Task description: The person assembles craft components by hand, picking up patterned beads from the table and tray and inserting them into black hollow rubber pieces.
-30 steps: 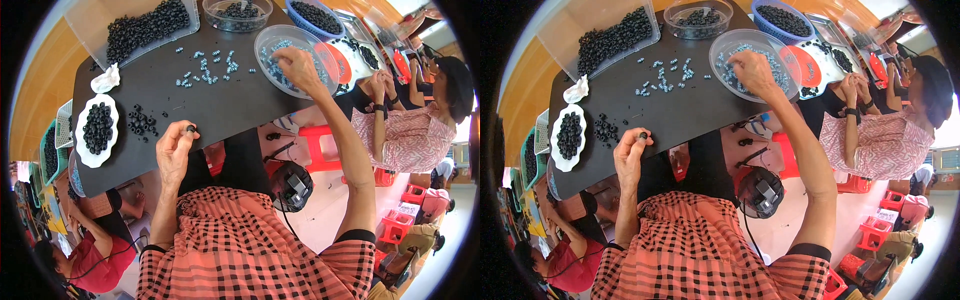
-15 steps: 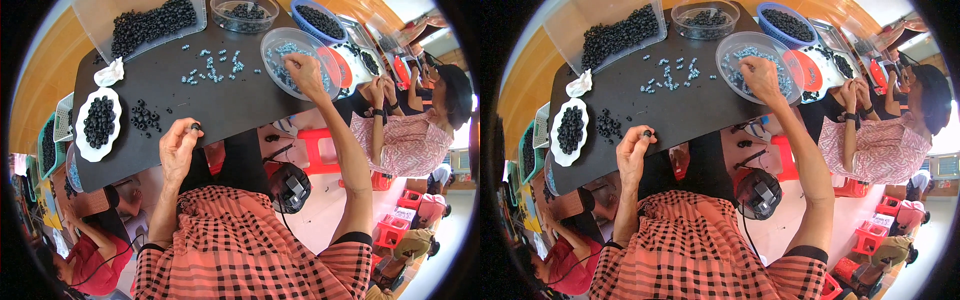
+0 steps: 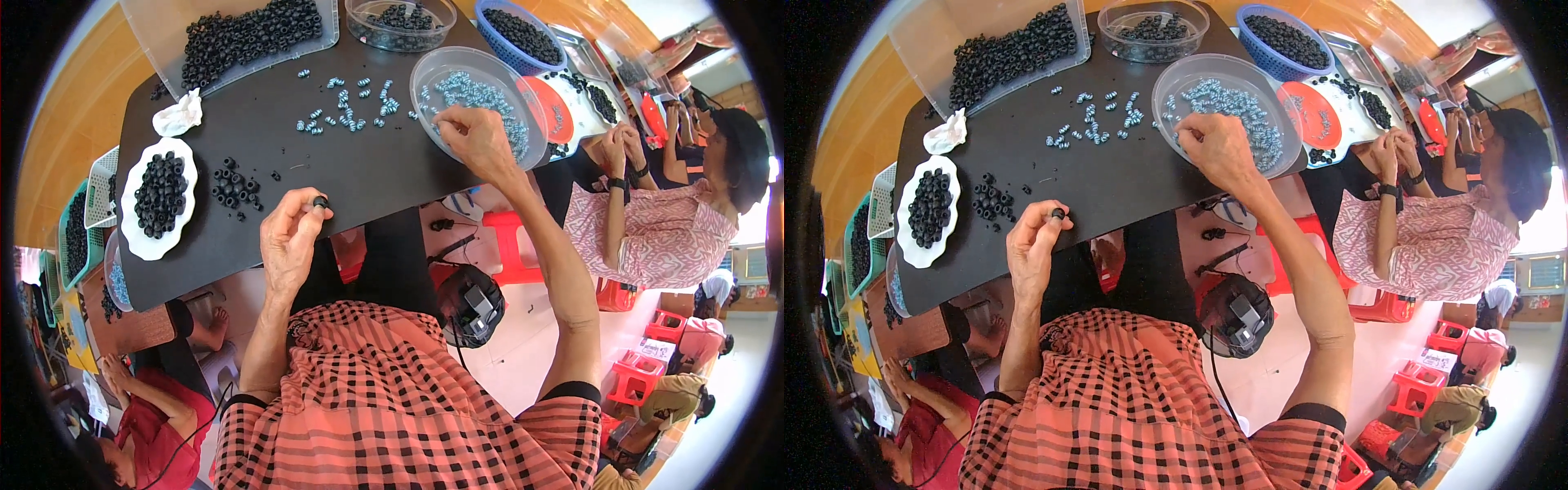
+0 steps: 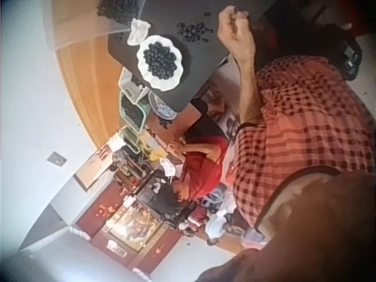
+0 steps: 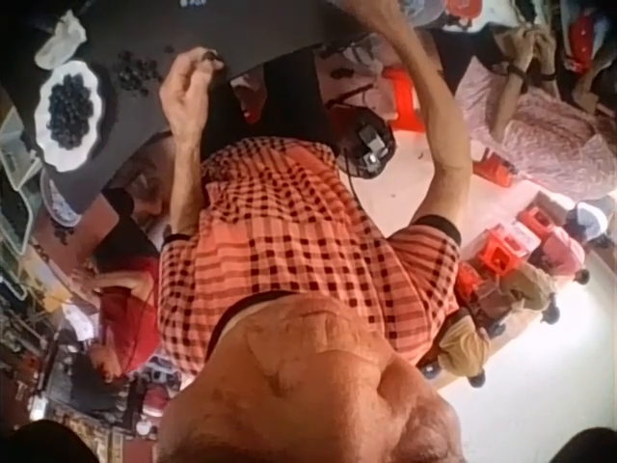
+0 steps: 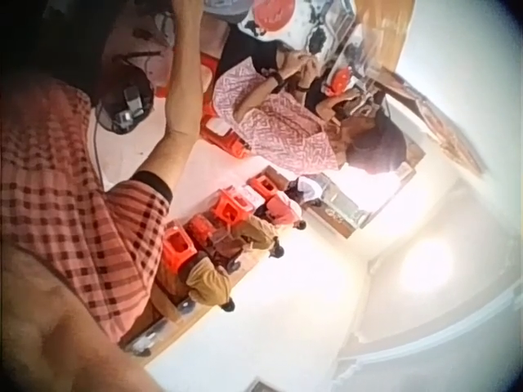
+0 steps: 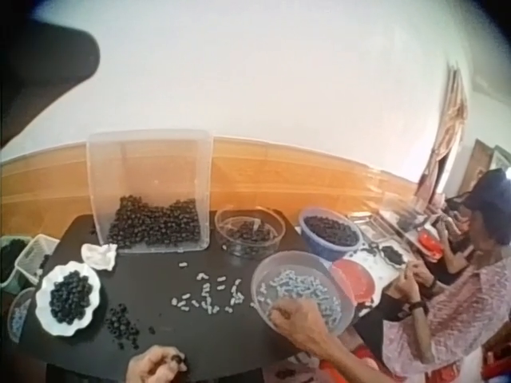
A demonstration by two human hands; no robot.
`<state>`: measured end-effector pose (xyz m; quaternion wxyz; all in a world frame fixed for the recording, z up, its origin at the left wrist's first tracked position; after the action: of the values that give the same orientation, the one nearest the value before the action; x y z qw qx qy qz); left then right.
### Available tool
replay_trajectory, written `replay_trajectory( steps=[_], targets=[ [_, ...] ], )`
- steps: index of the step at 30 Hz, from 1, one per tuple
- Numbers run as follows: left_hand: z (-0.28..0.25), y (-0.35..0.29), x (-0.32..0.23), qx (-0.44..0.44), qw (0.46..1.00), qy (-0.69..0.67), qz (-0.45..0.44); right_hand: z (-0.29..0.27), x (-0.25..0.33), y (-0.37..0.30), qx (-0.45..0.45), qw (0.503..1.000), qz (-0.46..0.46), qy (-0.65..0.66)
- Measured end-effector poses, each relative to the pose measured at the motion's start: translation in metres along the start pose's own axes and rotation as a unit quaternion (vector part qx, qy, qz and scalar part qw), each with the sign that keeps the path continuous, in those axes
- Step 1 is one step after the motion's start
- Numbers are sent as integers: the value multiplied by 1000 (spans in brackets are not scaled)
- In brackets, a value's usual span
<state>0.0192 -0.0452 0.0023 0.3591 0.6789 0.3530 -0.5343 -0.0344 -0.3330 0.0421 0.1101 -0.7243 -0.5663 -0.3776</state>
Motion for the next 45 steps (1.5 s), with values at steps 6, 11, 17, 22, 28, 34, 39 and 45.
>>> replay_trajectory(
  steps=[6, 11, 17, 22, 28, 34, 39, 45],
  targets=[
    [0, 0, 2, 4, 1000, -12, 4, 19, 19, -2, 31, 999, -34, 11],
    [0, 0, 2, 7, 1000, -24, -1, 22, 25, -3, 25, 999, -25, 31],
    [-1, -1, 3, 9, 1000, -17, -4, 28, 38, -8, 41, 998, -12, 51],
    [1, 0, 2, 10, 1000, -18, -3, 30, 27, 0, 40, 996, -30, 73],
    [0, 0, 3, 12, 1000, -16, 9, -7, -25, 28, -41, 999, -8, -12],
    [2, 1, 4, 13, 999, -3, 33, -32, -52, 34, -111, 989, 20, -93],
    [3, 1, 2, 10, 999, 9, 31, -14, -39, 32, -108, 988, -66, -88],
    [3, 0, 3, 8, 999, 4, 32, -2, -26, 36, -104, 979, -149, -97]
  ],
)
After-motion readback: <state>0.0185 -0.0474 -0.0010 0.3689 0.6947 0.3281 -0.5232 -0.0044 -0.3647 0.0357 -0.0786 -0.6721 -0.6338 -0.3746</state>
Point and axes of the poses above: each hand's wrist, its own y-axis towards the middle knuckle, its own z-axis out of the palm, x = y × z, the point moved 3 cm from there along y, towards the middle knuckle, and after that the axes turned 7 degrees about y, right-handed, at the moved point
